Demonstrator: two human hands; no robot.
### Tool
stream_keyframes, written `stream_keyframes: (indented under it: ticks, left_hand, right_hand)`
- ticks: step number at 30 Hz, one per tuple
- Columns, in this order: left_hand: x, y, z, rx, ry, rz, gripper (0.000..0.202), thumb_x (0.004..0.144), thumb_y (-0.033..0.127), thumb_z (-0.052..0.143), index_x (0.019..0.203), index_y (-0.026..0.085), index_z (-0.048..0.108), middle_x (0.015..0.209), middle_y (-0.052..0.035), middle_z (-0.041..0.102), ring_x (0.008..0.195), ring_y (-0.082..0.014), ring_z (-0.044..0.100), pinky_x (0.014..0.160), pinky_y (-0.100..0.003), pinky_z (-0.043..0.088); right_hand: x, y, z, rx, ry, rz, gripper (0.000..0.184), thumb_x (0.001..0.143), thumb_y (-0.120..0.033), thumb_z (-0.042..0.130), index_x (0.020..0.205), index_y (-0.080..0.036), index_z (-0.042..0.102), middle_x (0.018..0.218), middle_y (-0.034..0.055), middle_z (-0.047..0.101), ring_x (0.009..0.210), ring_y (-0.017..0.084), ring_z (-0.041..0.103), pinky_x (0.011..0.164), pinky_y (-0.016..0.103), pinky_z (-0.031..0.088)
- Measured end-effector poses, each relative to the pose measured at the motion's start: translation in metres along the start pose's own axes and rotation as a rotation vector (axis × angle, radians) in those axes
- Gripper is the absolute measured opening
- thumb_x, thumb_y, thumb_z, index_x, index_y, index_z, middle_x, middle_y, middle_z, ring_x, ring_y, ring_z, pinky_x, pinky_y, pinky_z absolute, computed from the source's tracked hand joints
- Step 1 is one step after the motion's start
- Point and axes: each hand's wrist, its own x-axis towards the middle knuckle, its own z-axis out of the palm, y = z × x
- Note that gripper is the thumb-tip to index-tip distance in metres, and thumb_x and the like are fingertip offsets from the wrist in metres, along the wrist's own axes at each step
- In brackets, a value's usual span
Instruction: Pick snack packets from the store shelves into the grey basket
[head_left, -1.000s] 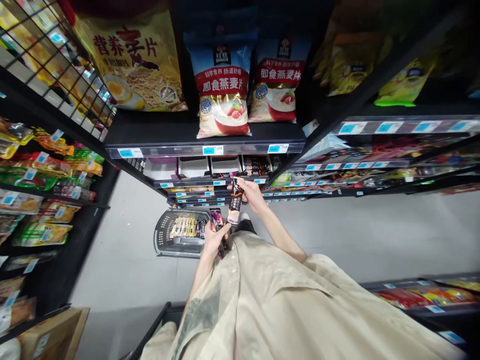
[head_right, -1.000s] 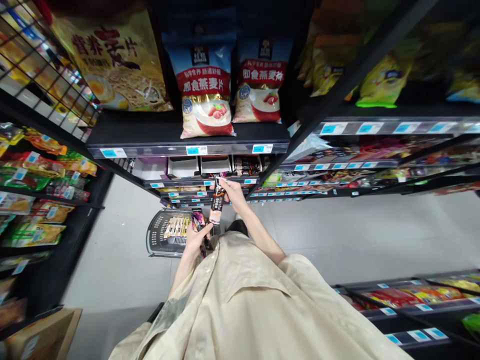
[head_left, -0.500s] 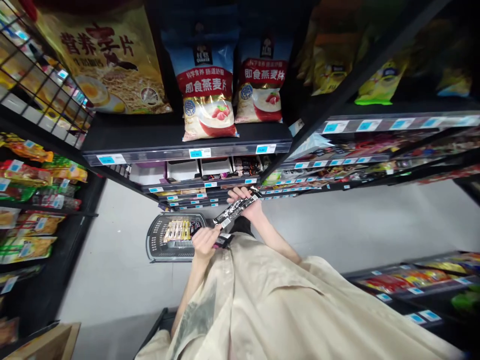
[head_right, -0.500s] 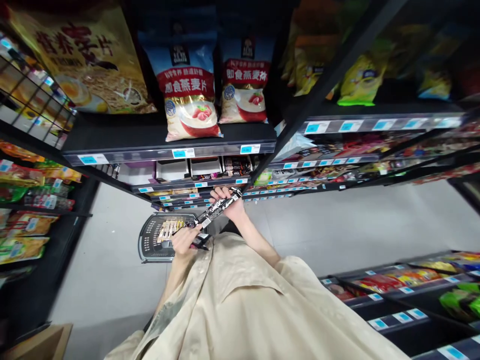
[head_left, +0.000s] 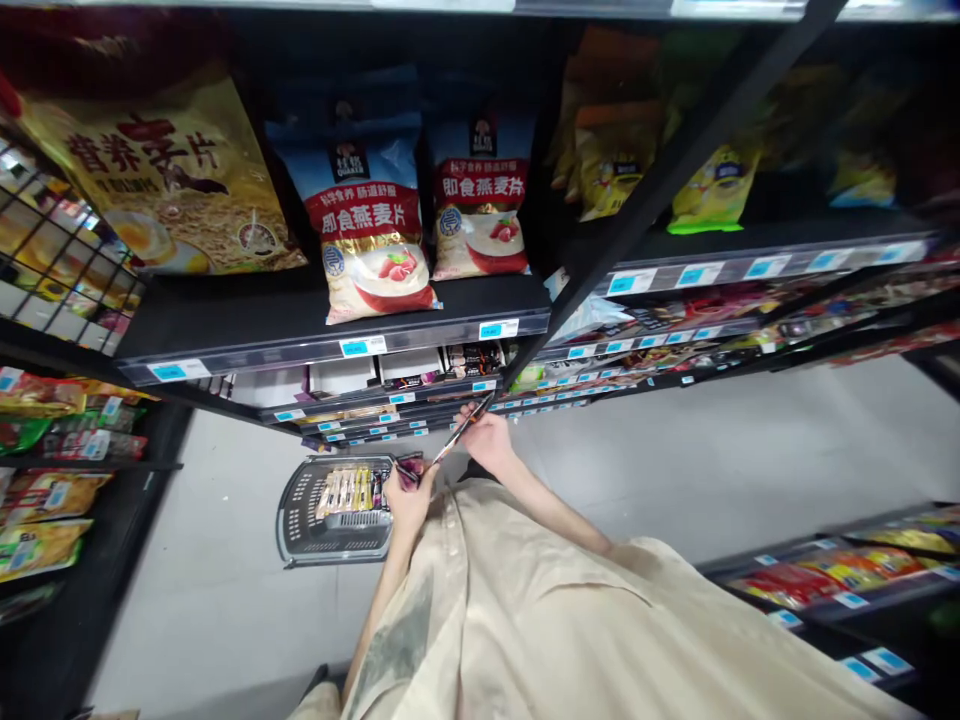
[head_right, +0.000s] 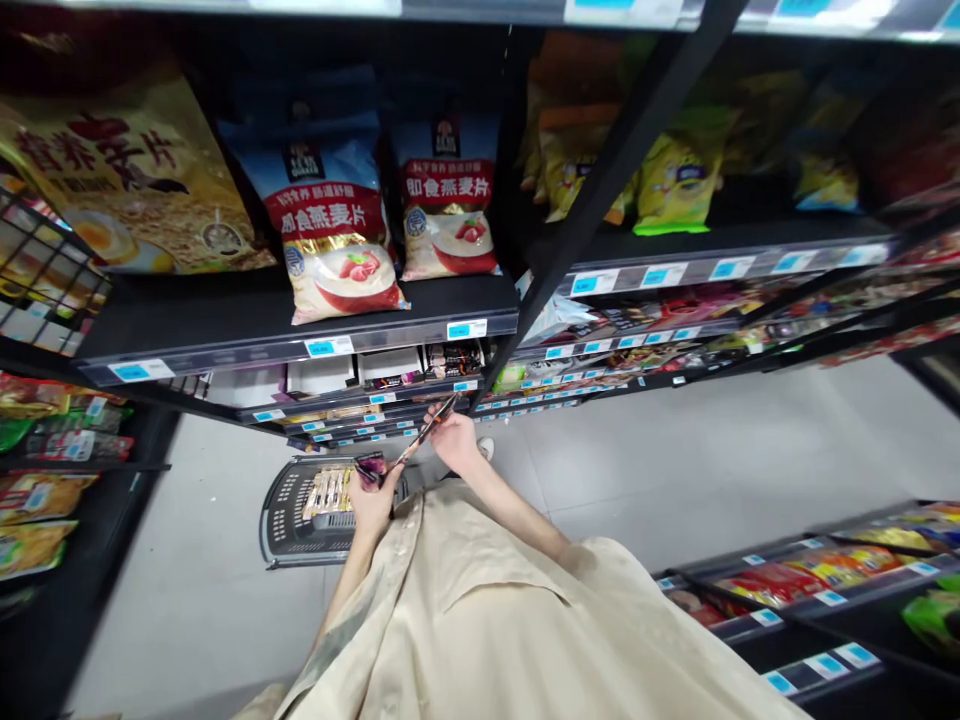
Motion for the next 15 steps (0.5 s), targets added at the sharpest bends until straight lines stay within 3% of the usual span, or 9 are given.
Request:
stream_keyframes:
  ticks: [4,7,10,15]
  left_hand:
    - [0.013,0.008,0.027,-0.159,-0.019,-0.207,0.047,0.057,0.045,0.093,0.079,0.018,0.062,0.065,0.0023,0.065,0.048,-0.0096,0.052,0.050,-0.023,0.043]
    - [0.019,0.011,0.037,-0.237,0.014,-0.308,0.055,0.053,0.044,0.095,0.090,0.015,0.066,0.079,-0.0014,0.072,0.045,-0.0058,0.047,0.046,-0.021,0.040]
    - [0.019,0.012,0.035,-0.252,0.029,-0.326,0.061,0.052,0.045,0.096,0.097,0.015,0.069,0.091,-0.0050,0.075,0.046,-0.0048,0.049,0.045,-0.021,0.040]
    - [0.006,0.010,0.011,-0.176,0.097,-0.346,0.059,0.054,0.052,0.096,0.090,0.014,0.067,0.063,0.0038,0.062,0.045,-0.0081,0.052,0.042,-0.019,0.038]
  right_hand:
    - [0.010,-0.002,-0.036,-0.247,-0.029,0.033,0.027,0.063,-0.018,0.078,0.089,-0.020,0.073,0.094,0.0055,0.074,0.087,0.022,0.066,0.076,0.033,0.053]
    - [0.031,-0.007,-0.059,-0.436,0.072,-0.026,0.037,0.057,-0.027,0.091,0.087,-0.016,0.072,0.092,0.0071,0.076,0.084,0.021,0.069,0.079,0.035,0.056]
    - [0.068,-0.019,-0.075,-0.481,0.309,-0.169,0.038,0.059,-0.036,0.091,0.079,-0.018,0.064,0.080,0.0022,0.072,0.079,0.018,0.068,0.083,0.035,0.058]
    - [0.148,-0.045,-0.076,-0.585,0.508,-0.290,0.035,0.079,-0.041,0.081,0.075,-0.020,0.052,0.068,-0.0050,0.060,0.077,0.014,0.064,0.081,0.030,0.058]
